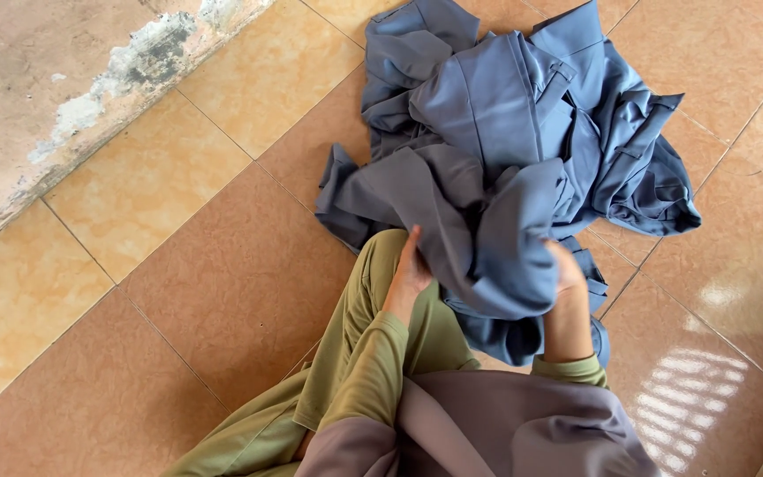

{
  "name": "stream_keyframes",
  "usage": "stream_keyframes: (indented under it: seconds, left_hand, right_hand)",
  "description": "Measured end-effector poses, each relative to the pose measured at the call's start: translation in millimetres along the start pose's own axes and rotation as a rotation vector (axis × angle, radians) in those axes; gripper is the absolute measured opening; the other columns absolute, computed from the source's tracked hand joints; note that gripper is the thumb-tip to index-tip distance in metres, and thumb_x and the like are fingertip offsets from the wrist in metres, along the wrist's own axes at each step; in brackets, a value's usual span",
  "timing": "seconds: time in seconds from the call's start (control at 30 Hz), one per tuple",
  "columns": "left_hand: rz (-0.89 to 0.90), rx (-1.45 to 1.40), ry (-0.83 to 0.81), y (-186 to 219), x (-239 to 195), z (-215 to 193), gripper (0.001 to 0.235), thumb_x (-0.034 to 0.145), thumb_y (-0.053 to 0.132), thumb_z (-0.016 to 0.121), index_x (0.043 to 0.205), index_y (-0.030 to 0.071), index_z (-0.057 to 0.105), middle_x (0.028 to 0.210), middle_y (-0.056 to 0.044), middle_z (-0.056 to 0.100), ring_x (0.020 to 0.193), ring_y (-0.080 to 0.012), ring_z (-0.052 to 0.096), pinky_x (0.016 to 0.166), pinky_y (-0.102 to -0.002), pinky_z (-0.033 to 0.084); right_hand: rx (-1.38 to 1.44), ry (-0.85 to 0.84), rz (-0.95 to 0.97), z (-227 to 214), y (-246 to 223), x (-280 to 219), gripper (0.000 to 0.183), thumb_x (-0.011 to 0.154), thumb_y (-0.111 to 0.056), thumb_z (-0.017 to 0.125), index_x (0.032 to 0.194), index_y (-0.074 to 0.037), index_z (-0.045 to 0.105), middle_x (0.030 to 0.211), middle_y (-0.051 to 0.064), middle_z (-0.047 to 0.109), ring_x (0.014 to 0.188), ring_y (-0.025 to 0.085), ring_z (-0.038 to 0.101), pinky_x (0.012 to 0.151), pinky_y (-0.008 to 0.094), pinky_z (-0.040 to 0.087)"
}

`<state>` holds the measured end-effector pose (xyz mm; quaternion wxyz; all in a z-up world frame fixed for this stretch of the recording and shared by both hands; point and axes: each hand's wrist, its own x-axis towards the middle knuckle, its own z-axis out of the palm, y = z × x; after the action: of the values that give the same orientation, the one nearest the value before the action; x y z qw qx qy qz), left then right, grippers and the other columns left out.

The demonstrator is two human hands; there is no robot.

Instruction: The person sits on a tiled floor and folds grey trousers by hand. They unfold each pair, align the legs, fold the garment in half lengthwise, then fold it into a compact rectangle, and place it on a growing stack.

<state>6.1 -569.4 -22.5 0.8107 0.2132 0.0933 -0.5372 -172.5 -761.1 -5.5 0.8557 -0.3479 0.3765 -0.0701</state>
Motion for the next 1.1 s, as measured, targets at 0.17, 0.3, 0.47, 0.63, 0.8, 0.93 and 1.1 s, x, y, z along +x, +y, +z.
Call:
stream_keyframes:
  seconds: [0.17, 0.3, 0.47, 0.63, 0.8, 0.93, 1.1]
  left_hand:
    - [-0.23, 0.214, 0.088, -13.7, 11.6, -92.9, 0.06, 0.081, 0.032, 0.084, 0.129, 0.002, 0.064, 0.116, -0.015, 0.07, 0.097, -0.0285, 0.069, 0.075, -0.04, 0.061]
    - [-0.165, 0.27, 0.044, -10.8, 13.0, -73.1, 0.059, 0.081, 0.031, 0.085, 0.129, 0.002, 0.064, 0.116, -0.016, 0.071, 0.096, -0.0285, 0.07, 0.076, -0.04, 0.061]
    - [-0.088, 0.341, -0.013, -13.1, 13.9, -66.6, 0.059, 0.082, 0.03, 0.086, 0.129, 0.002, 0.064, 0.115, -0.016, 0.071, 0.096, -0.0286, 0.07, 0.076, -0.041, 0.061]
    - [0.003, 0.406, -0.063, -1.7, 6.5, -44.6, 0.059, 0.082, 0.029, 0.087, 0.129, 0.001, 0.064, 0.114, -0.017, 0.071, 0.096, -0.0286, 0.071, 0.076, -0.042, 0.061]
    - [0.092, 0.473, -0.119, -8.6, 23.9, -47.0, 0.059, 0.082, 0.028, 0.088, 0.129, 0.001, 0.064, 0.113, -0.017, 0.072, 0.096, -0.0287, 0.071, 0.077, -0.042, 0.061]
    - [0.16, 0.526, -0.151, -16.2, 24.9, -66.2, 0.059, 0.083, 0.027, 0.088, 0.129, 0.001, 0.064, 0.113, -0.018, 0.072, 0.096, -0.0287, 0.072, 0.077, -0.042, 0.062]
    - [0.252, 0.59, -0.195, -22.6, 39.3, -88.0, 0.058, 0.083, 0.026, 0.089, 0.129, 0.0, 0.064, 0.112, -0.018, 0.072, 0.096, -0.0288, 0.072, 0.077, -0.043, 0.062]
  right_hand:
    - [-0.533, -0.087, 0.0, 89.8, 15.2, -11.6, 0.033, 0.091, -0.029, 0.069, 0.084, 0.002, 0.074, 0.078, 0.017, 0.071, 0.074, 0.027, 0.066, 0.076, 0.047, 0.055]
    - [-1.153, 0.09, -0.477, 91.8, 53.1, 25.2, 0.035, 0.092, -0.044, 0.072, 0.07, -0.018, 0.078, 0.057, 0.0, 0.07, 0.058, 0.017, 0.069, 0.053, 0.03, 0.049]
    - [-1.414, 0.715, -1.001, 122.3, 8.5, -8.5, 0.042, 0.079, -0.067, 0.08, 0.094, -0.03, 0.065, 0.085, -0.006, 0.067, 0.08, 0.022, 0.066, 0.07, 0.034, 0.051]
    - [-1.058, 0.791, -0.84, 45.4, -0.6, 26.6, 0.117, 0.079, -0.062, 0.089, 0.163, -0.017, 0.021, 0.158, 0.036, 0.015, 0.142, 0.061, 0.03, 0.112, 0.075, 0.031]
    - [-0.432, 0.407, -0.171, 98.9, 25.9, -5.4, 0.076, 0.085, -0.053, 0.077, 0.153, -0.036, 0.049, 0.151, 0.008, 0.052, 0.129, 0.018, 0.05, 0.108, 0.033, 0.044]
    - [-0.414, 0.355, -0.185, 101.0, 26.9, -1.8, 0.077, 0.084, -0.048, 0.077, 0.153, -0.034, 0.048, 0.151, 0.009, 0.052, 0.13, 0.019, 0.051, 0.108, 0.036, 0.044]
    - [-0.39, 0.269, -0.216, 108.7, 23.9, -3.2, 0.078, 0.082, -0.04, 0.077, 0.153, -0.029, 0.047, 0.15, 0.011, 0.052, 0.13, 0.023, 0.051, 0.107, 0.04, 0.044]
